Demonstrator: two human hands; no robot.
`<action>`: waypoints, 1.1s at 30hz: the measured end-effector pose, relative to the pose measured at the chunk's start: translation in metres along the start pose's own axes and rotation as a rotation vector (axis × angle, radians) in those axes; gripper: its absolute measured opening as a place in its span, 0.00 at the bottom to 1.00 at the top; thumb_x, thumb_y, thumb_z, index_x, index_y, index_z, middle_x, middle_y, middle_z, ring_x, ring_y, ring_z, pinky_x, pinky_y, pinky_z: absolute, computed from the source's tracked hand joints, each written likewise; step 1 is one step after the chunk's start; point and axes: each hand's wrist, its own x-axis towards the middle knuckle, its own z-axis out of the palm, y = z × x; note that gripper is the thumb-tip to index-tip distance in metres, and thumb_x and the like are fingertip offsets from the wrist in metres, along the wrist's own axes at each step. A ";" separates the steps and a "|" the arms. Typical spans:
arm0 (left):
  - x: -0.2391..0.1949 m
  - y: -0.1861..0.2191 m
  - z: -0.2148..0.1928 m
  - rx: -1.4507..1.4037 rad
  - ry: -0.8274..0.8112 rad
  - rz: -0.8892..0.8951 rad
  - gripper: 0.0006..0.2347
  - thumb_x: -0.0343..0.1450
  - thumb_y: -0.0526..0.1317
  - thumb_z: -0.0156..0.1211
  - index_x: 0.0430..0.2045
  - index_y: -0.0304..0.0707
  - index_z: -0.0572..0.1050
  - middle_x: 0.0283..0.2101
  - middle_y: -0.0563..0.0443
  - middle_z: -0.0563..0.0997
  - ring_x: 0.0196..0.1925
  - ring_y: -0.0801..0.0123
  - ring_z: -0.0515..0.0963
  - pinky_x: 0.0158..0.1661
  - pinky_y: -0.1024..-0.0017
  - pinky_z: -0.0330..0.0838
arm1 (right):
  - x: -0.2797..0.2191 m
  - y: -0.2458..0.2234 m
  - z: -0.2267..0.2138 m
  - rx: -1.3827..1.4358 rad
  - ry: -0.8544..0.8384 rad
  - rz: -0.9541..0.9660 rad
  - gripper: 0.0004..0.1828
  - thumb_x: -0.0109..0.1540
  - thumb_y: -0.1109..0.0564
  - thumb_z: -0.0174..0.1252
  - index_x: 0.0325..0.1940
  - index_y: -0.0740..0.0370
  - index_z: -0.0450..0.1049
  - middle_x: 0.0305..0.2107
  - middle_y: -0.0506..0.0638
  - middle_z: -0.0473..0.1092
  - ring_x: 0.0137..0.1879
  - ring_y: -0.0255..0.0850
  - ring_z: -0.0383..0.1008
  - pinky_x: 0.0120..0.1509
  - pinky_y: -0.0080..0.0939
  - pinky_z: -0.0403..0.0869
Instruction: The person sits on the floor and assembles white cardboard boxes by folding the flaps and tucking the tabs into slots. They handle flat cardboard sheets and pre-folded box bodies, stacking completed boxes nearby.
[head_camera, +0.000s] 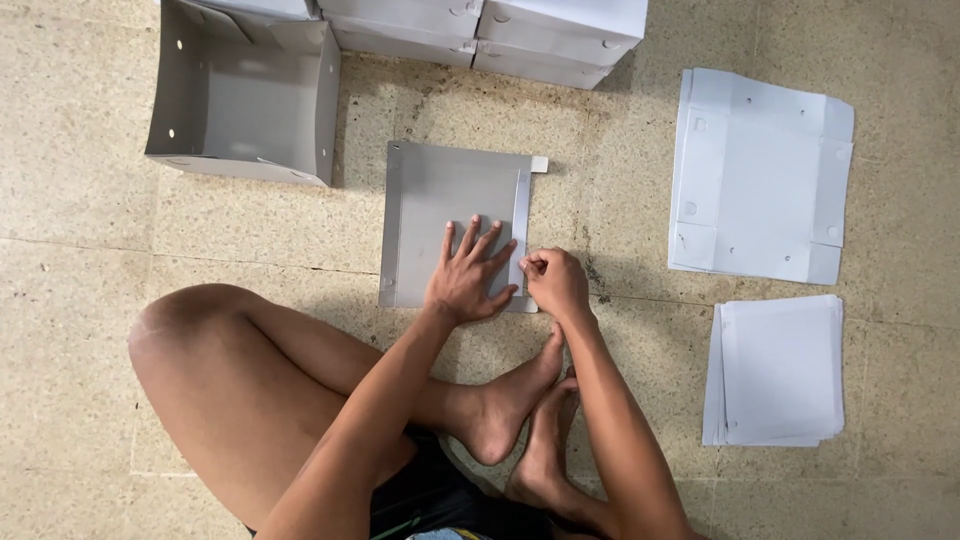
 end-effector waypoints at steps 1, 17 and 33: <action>0.000 0.000 0.000 0.002 0.001 -0.001 0.30 0.67 0.65 0.43 0.67 0.68 0.63 0.73 0.54 0.59 0.78 0.52 0.50 0.72 0.40 0.38 | 0.007 -0.004 -0.003 0.001 0.000 -0.002 0.08 0.60 0.50 0.62 0.41 0.49 0.82 0.33 0.47 0.76 0.46 0.49 0.79 0.51 0.53 0.77; 0.000 -0.006 0.008 -0.064 0.058 0.007 0.29 0.68 0.65 0.45 0.65 0.65 0.66 0.73 0.53 0.60 0.77 0.52 0.51 0.72 0.41 0.38 | 0.111 -0.046 -0.009 0.008 0.203 0.126 0.11 0.63 0.45 0.58 0.46 0.42 0.82 0.39 0.47 0.79 0.51 0.56 0.78 0.56 0.58 0.76; -0.003 -0.005 0.007 -0.078 0.080 0.027 0.30 0.67 0.64 0.46 0.65 0.63 0.66 0.72 0.50 0.61 0.77 0.50 0.53 0.72 0.40 0.38 | 0.079 -0.021 0.027 0.251 0.713 -0.337 0.26 0.60 0.60 0.68 0.62 0.61 0.73 0.44 0.54 0.68 0.39 0.47 0.75 0.47 0.47 0.75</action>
